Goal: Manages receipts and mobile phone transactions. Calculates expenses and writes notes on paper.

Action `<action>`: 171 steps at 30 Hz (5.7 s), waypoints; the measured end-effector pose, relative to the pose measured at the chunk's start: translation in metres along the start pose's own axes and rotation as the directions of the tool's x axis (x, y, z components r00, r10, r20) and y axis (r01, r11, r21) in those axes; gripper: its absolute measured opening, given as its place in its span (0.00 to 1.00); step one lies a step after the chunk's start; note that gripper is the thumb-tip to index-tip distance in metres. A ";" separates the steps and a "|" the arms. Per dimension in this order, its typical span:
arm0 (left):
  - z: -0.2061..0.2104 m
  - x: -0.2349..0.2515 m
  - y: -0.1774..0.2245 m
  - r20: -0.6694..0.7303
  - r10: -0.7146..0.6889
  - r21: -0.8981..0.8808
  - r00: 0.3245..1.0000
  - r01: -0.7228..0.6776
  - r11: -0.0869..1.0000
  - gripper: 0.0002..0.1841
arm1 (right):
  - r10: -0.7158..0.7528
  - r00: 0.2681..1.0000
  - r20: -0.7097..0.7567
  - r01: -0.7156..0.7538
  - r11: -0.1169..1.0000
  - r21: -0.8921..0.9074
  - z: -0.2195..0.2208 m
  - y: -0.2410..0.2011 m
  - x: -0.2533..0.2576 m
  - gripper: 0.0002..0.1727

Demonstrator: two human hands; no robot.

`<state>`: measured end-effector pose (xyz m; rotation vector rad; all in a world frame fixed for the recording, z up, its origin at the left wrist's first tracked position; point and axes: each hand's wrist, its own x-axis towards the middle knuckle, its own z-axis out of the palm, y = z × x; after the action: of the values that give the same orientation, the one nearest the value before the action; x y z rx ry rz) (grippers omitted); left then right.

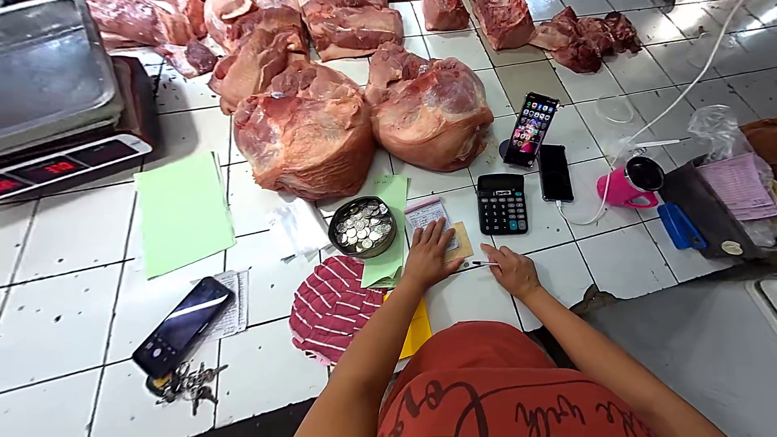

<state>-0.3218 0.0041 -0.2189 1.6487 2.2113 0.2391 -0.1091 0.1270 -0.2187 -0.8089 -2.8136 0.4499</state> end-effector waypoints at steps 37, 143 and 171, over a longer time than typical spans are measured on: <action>0.002 -0.002 -0.002 -0.030 0.018 -0.024 0.999 -0.019 1.000 0.43 | 0.433 0.833 0.344 -0.418 0.900 -0.119 -0.054 -0.015 0.069 0.33; 0.000 -0.010 -0.003 -0.262 0.018 -0.232 0.965 -0.081 0.969 0.23 | 0.431 0.861 0.268 -0.431 0.900 -0.064 -0.063 0.014 0.032 0.36; 0.005 -0.019 0.039 -0.267 -0.007 0.021 0.964 0.013 1.000 0.13 | 0.287 0.852 0.438 -0.309 0.951 -0.024 -0.049 0.007 -0.031 0.30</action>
<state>-0.2806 -0.0027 -0.2060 1.7027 2.4242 0.4606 -0.0678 0.1274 -0.1772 -1.2890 -3.0630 0.8405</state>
